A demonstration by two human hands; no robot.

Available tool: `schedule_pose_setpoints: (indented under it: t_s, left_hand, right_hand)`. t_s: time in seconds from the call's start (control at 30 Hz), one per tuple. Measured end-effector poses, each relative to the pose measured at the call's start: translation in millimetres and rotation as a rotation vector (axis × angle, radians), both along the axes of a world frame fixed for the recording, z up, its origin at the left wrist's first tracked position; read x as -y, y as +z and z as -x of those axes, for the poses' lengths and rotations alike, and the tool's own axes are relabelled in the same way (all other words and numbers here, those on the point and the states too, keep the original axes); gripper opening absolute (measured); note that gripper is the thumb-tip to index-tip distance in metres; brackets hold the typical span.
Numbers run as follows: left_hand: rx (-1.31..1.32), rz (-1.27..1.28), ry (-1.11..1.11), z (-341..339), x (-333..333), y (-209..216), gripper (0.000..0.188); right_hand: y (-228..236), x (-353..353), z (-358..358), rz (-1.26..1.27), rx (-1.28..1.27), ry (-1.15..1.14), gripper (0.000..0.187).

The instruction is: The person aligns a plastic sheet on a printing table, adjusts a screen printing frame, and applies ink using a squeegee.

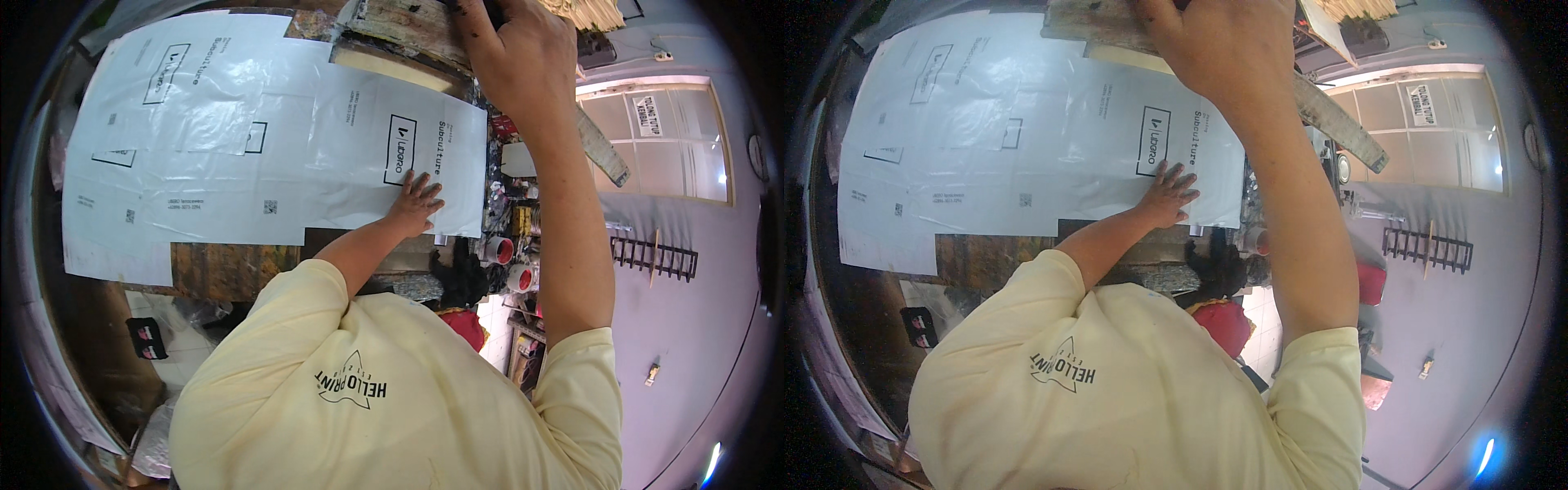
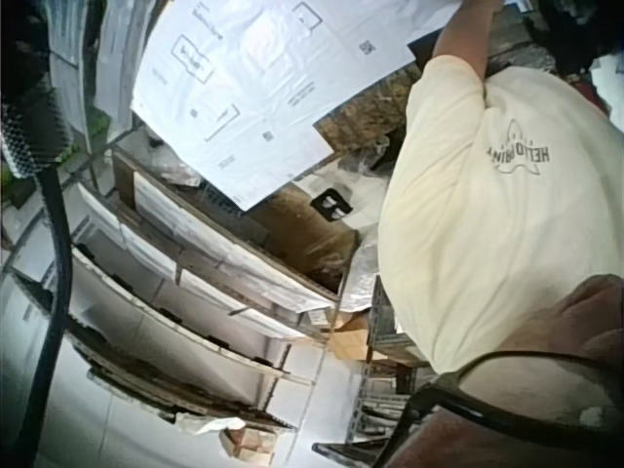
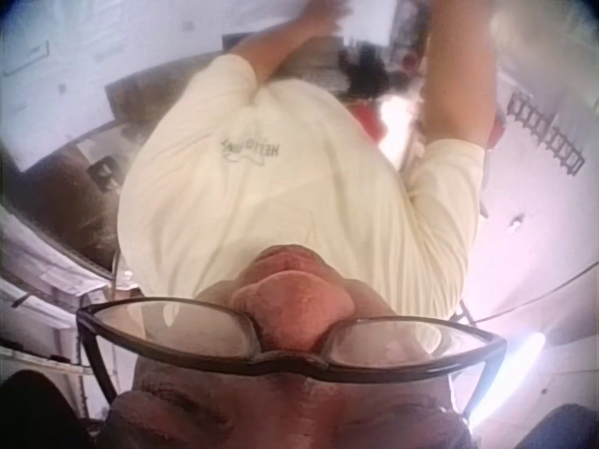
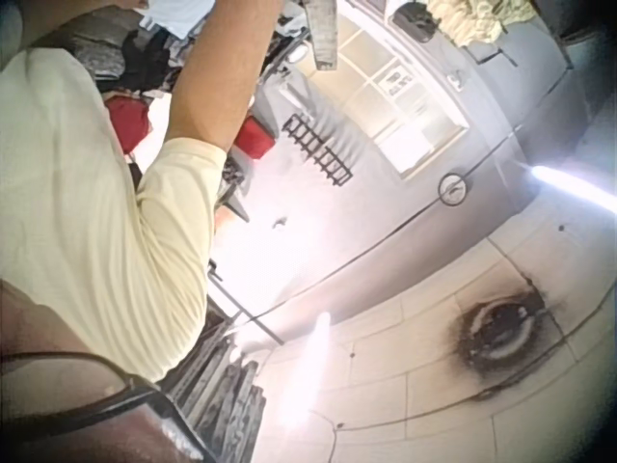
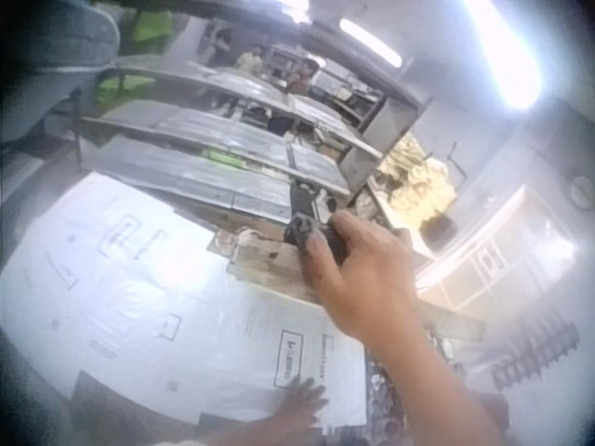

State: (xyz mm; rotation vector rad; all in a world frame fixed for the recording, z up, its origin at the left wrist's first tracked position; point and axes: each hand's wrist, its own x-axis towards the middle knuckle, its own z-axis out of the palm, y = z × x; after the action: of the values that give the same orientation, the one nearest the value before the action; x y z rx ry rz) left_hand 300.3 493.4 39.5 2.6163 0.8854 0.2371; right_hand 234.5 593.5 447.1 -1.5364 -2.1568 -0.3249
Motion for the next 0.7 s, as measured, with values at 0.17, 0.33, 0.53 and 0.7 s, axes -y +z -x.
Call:
schedule_pose_setpoints:
  t_s: [0.17, 0.33, 0.53, 0.7]
  left_hand:
    - [-0.071, 0.021, -0.015, -4, -2, 12, 0.067]
    - [0.005, -0.051, 0.103, 9, 23, 7, 0.076]
    - [0.109, -0.009, 0.14, 71, 80, 0, 0.096]
    - [0.051, -0.029, 0.123, 88, 91, 3, 0.103]
  right_hand:
    - [-2, -1, -2, -0.024, 0.042, -0.009, 0.03]
    - [-6, 0, 3, -0.068, 0.026, 0.013, 0.03]
    - [-9, 2, -3, -0.093, 0.015, 0.003, 0.03]
    - [-6, 10, 4, -0.053, -0.009, 0.014, 0.03]
